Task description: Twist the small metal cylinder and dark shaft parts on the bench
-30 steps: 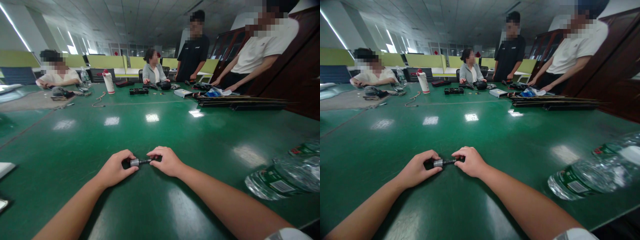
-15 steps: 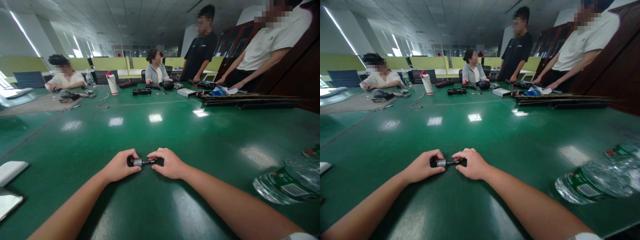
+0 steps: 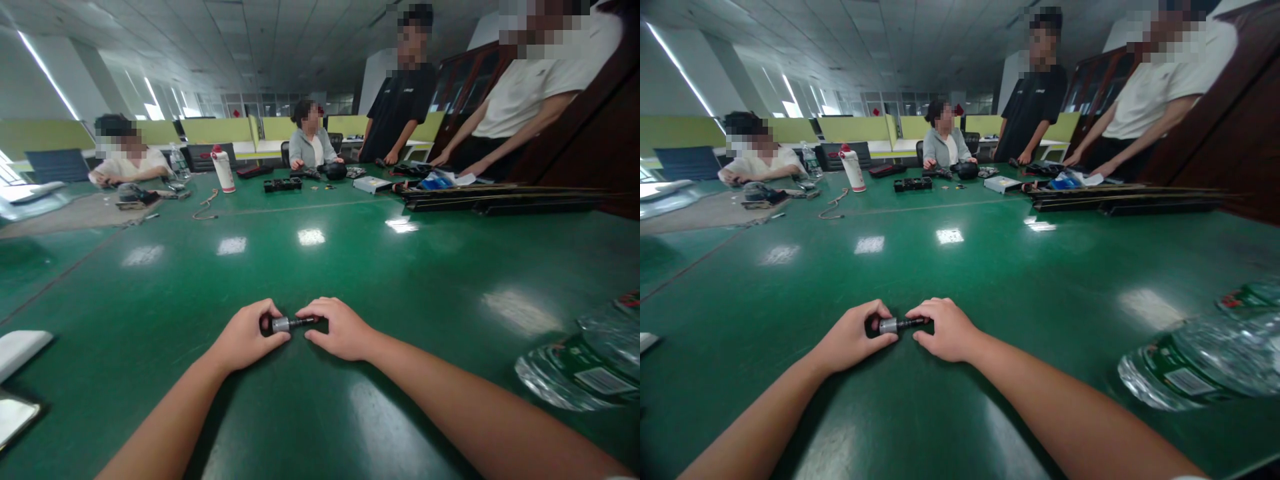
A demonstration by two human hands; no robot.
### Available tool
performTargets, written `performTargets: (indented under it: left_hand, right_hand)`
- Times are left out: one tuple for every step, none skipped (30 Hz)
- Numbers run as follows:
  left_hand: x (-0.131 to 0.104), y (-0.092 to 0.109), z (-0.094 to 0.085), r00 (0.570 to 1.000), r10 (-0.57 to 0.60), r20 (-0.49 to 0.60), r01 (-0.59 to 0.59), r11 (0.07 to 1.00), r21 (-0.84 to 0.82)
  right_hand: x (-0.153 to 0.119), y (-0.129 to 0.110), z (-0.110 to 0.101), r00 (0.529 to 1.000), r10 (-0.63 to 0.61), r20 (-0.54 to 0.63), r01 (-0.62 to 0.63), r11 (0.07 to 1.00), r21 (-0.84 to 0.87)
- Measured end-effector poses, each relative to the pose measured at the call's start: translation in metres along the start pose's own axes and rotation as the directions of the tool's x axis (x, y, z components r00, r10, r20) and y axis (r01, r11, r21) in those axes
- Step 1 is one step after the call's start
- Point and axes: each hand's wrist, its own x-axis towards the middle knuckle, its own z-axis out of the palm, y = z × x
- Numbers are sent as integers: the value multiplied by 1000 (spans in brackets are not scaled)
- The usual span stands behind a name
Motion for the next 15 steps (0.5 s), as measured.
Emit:
performTargets:
  left_hand:
    - [-1, 0, 1, 1000, 18, -7, -18, 1000, 15]
    - [-1, -1, 1, 999, 32, -12, -31, 999, 29]
    - [-1, -1, 1, 999, 39, -14, -39, 998, 42]
    - [-1, -1, 1, 999, 44, -13, -43, 998, 51]
    - [-1, -1, 1, 999, 48, -12, -48, 997, 58]
    - [0, -1, 1, 999, 54, -11, -53, 997, 61]
    - [0, 0, 1, 998, 60, -9, -60, 996, 62]
    - [0, 0, 1, 998, 68, -7, -68, 996, 61]
    - [0, 0, 1, 997, 75, -4, -75, 995, 59]
    - [0, -1, 1, 997, 80, -2, -80, 995, 58]
    - [0, -1, 1, 997, 83, 0, -83, 995, 57]
    - [0, -1, 2, 996, 84, 2, -84, 995, 58]
    - [0, -1, 2, 996, 85, 4, -85, 995, 58]
    - [0, -1, 2, 996, 86, 5, -86, 995, 56]
    - [-1, -1, 2, 996, 87, 7, -87, 995, 55]
  right_hand:
    - [0, 0, 0, 1000, 2, 0, -2, 1000, -1]
    - [0, 0, 0, 1000, 3, 0, -3, 1000, -3]
    - [0, 0, 0, 1000, 1, 0, -1, 1000, -5]
    - [0, 0, 0, 1000, 1, -1, -1, 1000, -9]
    - [0, -1, 0, 1000, 1, 0, -1, 1000, -13]
    - [0, -1, 0, 1000, 4, 1, -4, 1000, -18]
    - [0, -1, 0, 1000, 7, 3, -7, 1000, -24]
    - [0, -1, 0, 1000, 11, 7, -10, 999, -30]
    - [0, 0, 0, 1000, 13, 12, -13, 999, -37]
    - [0, 0, 0, 1000, 14, 16, -13, 999, -42]
    - [0, 0, 0, 1000, 13, 21, -12, 999, -45]
    - [0, -1, -1, 1000, 11, 23, -10, 999, -46]
    - [0, -1, -1, 1000, 10, 26, -8, 999, -46]
    - [0, -1, -1, 1000, 9, 25, -8, 999, -45]
    - [0, -2, -1, 1000, 9, 25, -8, 999, -43]
